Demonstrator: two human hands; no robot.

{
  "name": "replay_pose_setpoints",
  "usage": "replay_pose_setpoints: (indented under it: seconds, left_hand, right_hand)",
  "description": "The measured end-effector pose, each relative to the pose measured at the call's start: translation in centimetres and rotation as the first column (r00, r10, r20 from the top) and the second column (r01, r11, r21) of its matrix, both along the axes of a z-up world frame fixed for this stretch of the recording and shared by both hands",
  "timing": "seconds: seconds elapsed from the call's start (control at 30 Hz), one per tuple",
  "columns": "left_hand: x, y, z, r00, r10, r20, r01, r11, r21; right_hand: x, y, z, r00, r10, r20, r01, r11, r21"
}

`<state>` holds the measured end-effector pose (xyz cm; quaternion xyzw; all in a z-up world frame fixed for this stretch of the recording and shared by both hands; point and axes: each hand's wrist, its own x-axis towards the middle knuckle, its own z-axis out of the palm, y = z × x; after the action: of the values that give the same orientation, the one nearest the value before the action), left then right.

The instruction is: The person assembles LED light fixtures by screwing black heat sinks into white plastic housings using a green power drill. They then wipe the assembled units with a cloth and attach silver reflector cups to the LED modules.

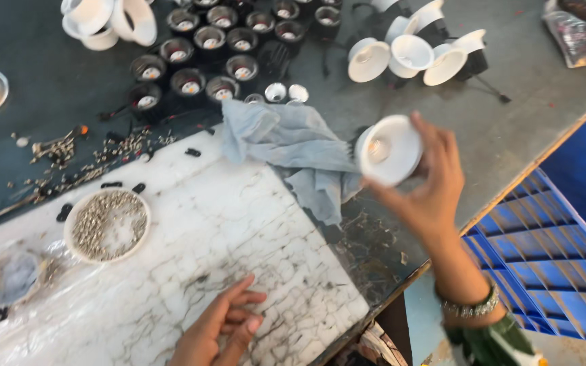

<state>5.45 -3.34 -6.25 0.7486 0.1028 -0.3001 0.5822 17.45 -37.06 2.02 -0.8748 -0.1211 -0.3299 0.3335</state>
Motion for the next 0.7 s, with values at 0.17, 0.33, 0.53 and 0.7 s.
replay_pose_setpoints:
  seconds: [0.17,0.33,0.53,0.7]
  left_hand:
    - [0.0,1.2,-6.0,0.992,-0.105,0.074,0.111,0.989,-0.097]
    - [0.6,0.8,-8.0,0.991,-0.114,0.065,0.113,0.993,0.022]
    - [0.7,0.0,-3.5,0.997,-0.082,0.013,0.08,0.991,0.106]
    - [1.1,0.3,-1.9,0.987,-0.157,0.013,0.156,0.985,0.08]
  right_hand:
    - [7.0,-9.1,-2.0,0.901,-0.434,-0.021,0.414,0.872,-0.261]
    - [11.9,-15.1,-4.1,0.864,-0.502,-0.037,0.489,0.853,-0.181]
    - [16.7,-14.9,-5.8,0.884,-0.434,-0.174,0.435,0.9,-0.037]
    - [14.6,-14.0,-6.5,0.871,-0.482,0.095,0.491,0.854,-0.169]
